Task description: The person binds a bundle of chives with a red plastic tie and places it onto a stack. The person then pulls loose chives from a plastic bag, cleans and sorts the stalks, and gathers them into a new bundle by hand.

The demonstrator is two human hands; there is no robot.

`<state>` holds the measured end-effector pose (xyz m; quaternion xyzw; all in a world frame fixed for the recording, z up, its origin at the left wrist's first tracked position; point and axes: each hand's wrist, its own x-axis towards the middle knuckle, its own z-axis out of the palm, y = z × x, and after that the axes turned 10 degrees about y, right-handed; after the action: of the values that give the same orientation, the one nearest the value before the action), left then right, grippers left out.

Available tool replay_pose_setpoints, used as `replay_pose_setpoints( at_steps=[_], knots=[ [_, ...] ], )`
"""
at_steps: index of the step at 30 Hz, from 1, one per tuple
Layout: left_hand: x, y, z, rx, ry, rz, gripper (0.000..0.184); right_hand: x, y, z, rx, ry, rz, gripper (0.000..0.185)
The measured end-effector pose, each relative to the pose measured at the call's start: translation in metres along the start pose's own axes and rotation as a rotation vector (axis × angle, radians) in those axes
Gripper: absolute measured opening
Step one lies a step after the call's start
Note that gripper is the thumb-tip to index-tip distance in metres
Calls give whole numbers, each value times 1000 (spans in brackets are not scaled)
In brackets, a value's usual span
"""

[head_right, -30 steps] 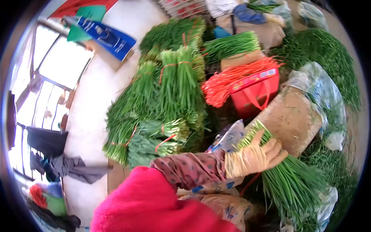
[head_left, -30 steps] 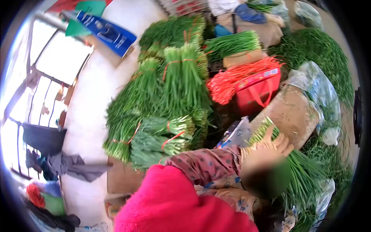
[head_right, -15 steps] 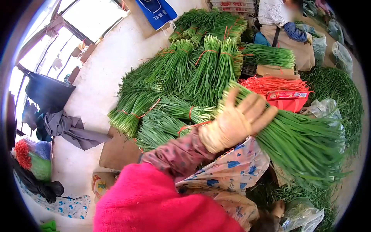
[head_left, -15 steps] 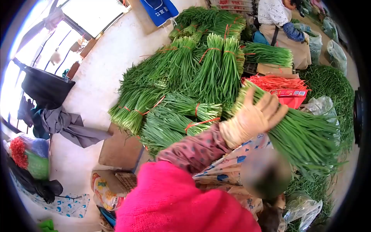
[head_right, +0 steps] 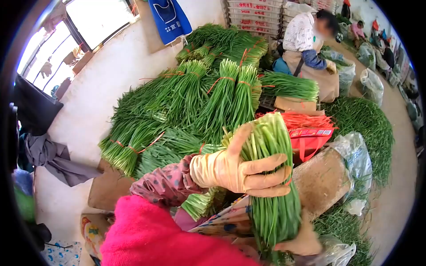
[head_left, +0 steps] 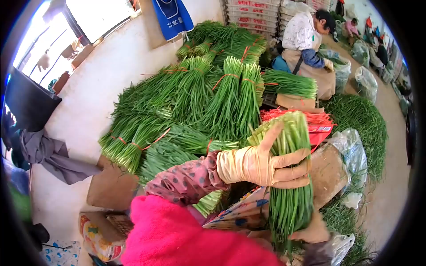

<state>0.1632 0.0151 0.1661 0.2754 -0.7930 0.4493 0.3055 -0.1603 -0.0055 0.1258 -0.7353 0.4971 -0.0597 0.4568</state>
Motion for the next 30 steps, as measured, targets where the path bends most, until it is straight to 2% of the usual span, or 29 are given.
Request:
replay_pose_setpoints(
  at_steps=[1,2,3,4,5,6,7,8,9,10,11,12,13,14,15,16,17,18,19,20,21,23,26,27,28,29,30],
  knots=[
    [-1,-8,3,5,16,-8,33,14,-1,32,485,-39,-182,115],
    [-3,-18,7,52,106,-147,40,14,1,50,479,61,-55,103],
    [-11,-28,1,98,80,-281,55,19,-11,68,588,97,-153,100],
    [-19,-38,-5,147,49,-414,72,27,-12,79,564,156,-186,99],
    [-31,-48,-6,184,83,-562,97,33,-14,86,541,215,-218,98],
    [-33,-47,-18,44,79,-827,106,39,-29,82,470,225,-244,90],
    [-62,-40,-11,-354,328,-1028,106,46,-38,81,475,243,-239,90],
    [-77,-28,-21,-568,210,-1241,116,53,-46,81,589,201,-218,93],
    [-87,-12,-31,-968,213,-1527,125,61,-56,79,700,158,-199,96],
    [-107,4,-24,-1234,236,-1583,136,65,-82,73,619,124,-138,95],
    [-97,18,-32,-1335,171,-1683,146,78,-92,78,647,82,-167,93],
    [-90,24,-35,-1316,38,-1589,148,91,-101,85,676,38,-195,92],
    [-95,41,-33,-1265,21,-1589,143,101,-118,91,693,-9,-204,91],
    [-104,47,-30,-1316,125,-1815,131,114,-129,106,773,11,-286,91],
    [-107,44,-31,-1350,231,-2041,121,128,-135,116,439,138,-414,92],
    [-111,29,-35,-1350,330,-2068,102,126,-173,105,237,116,-350,95],
    [-113,8,-40,-1345,427,-2089,84,133,-191,105,125,96,-383,101],
    [-111,-4,-43,-1251,557,-2109,58,141,-207,105,89,31,-335,101],
    [-120,-15,-42,-1230,652,-2080,51,147,-217,105,55,-37,-290,102],
    [-139,-27,-41,-1163,664,-2062,50,152,-209,119,43,115,-494,94],
    [-155,-40,-40,-1098,677,-2043,49,154,-208,120,57,120,-489,94],
    [-149,-75,-46,-879,525,-2099,44,158,-200,120,-236,143,-538,84],
    [-221,-125,-18,-764,495,-2041,42,171,-146,118,-137,39,-428,65],
    [-240,-146,-5,-694,416,-2025,43,172,-129,117,-133,-22,-349,60],
    [-248,-165,12,-623,350,-2111,44,173,-108,118,-104,-66,-294,58],
    [-292,-182,36,-476,194,-2035,52,170,-90,118,-75,-110,-236,55],
    [-300,-184,58,-443,133,-1981,54,163,-80,116,-54,-125,-158,52]
  ],
)
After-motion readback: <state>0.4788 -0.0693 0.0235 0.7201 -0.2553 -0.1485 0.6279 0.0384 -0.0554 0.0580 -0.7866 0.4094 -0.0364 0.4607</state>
